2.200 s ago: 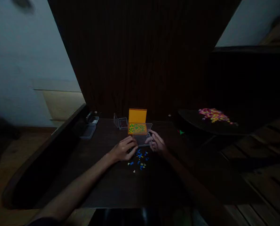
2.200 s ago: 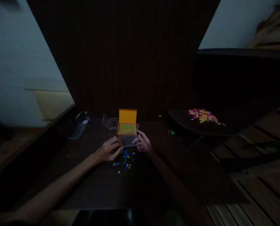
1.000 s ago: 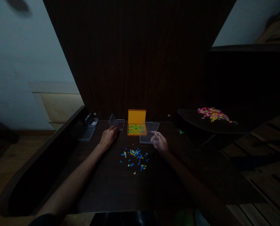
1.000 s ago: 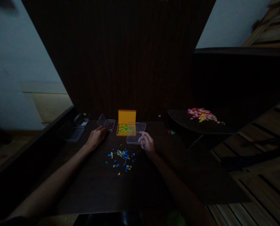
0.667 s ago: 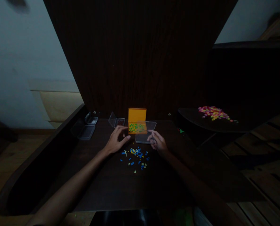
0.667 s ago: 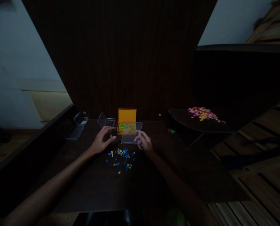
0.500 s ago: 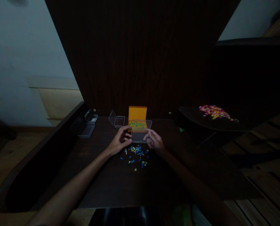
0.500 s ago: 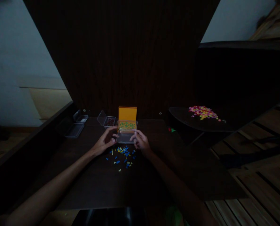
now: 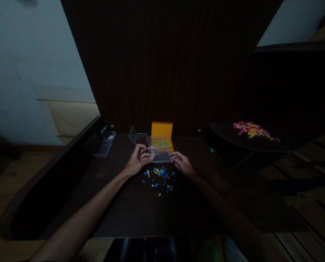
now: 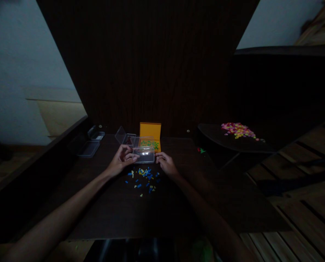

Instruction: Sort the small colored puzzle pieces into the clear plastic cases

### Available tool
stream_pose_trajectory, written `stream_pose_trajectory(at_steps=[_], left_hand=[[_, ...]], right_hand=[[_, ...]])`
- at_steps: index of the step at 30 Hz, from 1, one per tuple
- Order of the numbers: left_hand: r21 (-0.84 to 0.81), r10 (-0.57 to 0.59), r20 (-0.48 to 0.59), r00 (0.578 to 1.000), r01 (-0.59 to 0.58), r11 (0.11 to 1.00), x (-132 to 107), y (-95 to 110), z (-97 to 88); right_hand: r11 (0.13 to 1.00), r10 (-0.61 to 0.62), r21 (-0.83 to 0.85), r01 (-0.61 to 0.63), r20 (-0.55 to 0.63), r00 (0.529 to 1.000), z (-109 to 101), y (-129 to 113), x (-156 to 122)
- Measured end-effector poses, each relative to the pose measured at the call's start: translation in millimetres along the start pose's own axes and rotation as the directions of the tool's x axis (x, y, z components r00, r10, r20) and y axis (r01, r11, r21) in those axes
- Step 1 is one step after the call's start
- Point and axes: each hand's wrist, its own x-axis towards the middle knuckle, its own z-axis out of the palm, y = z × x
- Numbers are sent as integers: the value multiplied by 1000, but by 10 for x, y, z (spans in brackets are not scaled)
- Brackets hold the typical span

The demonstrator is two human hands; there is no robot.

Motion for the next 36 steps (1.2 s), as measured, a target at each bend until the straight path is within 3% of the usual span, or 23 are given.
stream_pose_trajectory(at_steps=[5,11,36], left_hand=[[128,12,-80,997,-2,992,21,20,-59],[186,47,-120,992,-24,982,44,-27,-107],[212,38,-152,988,-5,977,42,-58,-91]], right_hand=[[905,-155,-351,241,255,954,-39,-53,-93],[845,-159,-418,334,399,903,-44,-81,-106],[825,-175,-426,371,431,885,-54,-73,-155]])
